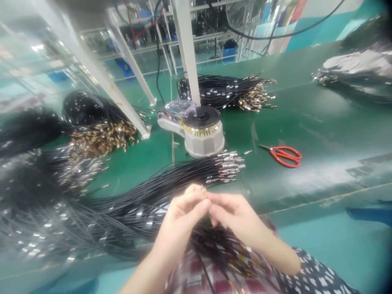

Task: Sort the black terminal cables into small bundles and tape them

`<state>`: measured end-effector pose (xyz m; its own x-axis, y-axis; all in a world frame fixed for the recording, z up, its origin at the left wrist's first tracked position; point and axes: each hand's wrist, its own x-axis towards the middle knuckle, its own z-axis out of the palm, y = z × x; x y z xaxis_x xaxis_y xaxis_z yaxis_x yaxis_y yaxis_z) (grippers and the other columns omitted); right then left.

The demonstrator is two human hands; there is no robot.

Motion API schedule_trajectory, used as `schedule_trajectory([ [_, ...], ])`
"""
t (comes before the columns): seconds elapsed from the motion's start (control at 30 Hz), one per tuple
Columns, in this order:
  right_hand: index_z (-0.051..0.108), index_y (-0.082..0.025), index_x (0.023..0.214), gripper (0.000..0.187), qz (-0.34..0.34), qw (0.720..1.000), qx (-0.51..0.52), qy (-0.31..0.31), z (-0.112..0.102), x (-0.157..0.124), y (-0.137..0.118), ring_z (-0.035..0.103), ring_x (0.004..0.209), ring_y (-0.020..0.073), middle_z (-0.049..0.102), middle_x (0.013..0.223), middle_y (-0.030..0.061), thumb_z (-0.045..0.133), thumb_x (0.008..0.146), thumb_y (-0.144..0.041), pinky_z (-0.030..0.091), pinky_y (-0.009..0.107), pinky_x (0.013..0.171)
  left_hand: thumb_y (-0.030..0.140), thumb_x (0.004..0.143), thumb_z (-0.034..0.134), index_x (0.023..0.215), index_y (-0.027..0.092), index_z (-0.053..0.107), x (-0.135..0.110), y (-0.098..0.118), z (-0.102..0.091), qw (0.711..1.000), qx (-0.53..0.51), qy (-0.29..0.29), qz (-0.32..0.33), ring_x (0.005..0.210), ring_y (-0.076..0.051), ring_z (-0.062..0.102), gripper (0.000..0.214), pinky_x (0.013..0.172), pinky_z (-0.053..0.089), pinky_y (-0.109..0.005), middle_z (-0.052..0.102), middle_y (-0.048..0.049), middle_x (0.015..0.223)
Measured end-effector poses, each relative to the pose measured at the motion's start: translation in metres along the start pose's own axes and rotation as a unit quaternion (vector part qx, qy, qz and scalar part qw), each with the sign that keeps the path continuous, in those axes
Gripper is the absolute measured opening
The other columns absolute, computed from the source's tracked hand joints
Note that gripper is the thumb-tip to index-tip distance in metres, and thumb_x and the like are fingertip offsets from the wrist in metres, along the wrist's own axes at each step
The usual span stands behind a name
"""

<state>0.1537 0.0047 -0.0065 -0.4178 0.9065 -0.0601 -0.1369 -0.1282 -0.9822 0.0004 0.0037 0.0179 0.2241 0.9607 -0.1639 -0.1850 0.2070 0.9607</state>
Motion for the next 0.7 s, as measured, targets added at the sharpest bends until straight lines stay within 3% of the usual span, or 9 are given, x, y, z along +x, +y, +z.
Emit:
schedule_trajectory([
  [0.13, 0.068, -0.014, 0.068, 0.027, -0.013, 0.994, -0.104, -0.032, 0.001, 0.003, -0.01, 0.043, 0.056, 0.0096, 0.051, 0.057, -0.0021, 0.059, 0.088, -0.029, 0.036, 0.022, 0.051, 0.022, 0.079, 0.072, 0.099, 0.022, 0.073, -0.015, 0.009, -0.011, 0.997, 0.062, 0.051, 0.009, 0.076, -0.014, 0.055, 0.021, 0.07, 0.047, -0.025, 0.062, -0.0031, 0.086],
  [0.27, 0.071, -0.016, 0.075, 0.021, 0.001, 0.988, -0.144, -0.055, 0.003, 0.001, -0.013, 0.04, 0.055, 0.0095, 0.052, 0.06, -0.0022, 0.058, 0.087, -0.025, 0.033, 0.021, 0.049, 0.022, 0.083, 0.067, 0.088, 0.018, 0.073, -0.027, 0.013, -0.02, 0.994, 0.097, 0.058, 0.0, 0.063, -0.012, 0.054, 0.009, 0.061, 0.043, -0.023, 0.062, -0.0016, 0.066],
  [0.47, 0.067, -0.016, 0.076, 0.023, 0.023, 0.982, -0.165, -0.091, 0.008, -0.002, -0.013, 0.035, 0.051, 0.0079, 0.042, 0.055, -0.0057, 0.051, 0.091, -0.024, 0.029, 0.021, 0.047, 0.021, 0.086, 0.063, 0.09, 0.016, 0.071, -0.033, 0.005, -0.026, 0.995, 0.082, 0.033, -0.035, 0.061, -0.012, 0.052, 0.011, 0.057, 0.04, -0.023, 0.06, -0.0011, 0.064],
  [0.7, 0.068, -0.015, 0.077, 0.025, 0.035, 0.988, -0.085, -0.124, 0.008, 0.003, -0.018, 0.043, 0.058, 0.008, 0.054, 0.064, -0.0039, 0.048, 0.093, -0.02, 0.035, 0.019, 0.055, 0.023, 0.081, 0.068, 0.085, 0.016, 0.071, -0.034, 0.0, -0.02, 0.996, 0.006, 0.072, -0.045, 0.057, -0.011, 0.05, 0.009, 0.056, 0.039, -0.024, 0.057, 0.0007, 0.058],
])
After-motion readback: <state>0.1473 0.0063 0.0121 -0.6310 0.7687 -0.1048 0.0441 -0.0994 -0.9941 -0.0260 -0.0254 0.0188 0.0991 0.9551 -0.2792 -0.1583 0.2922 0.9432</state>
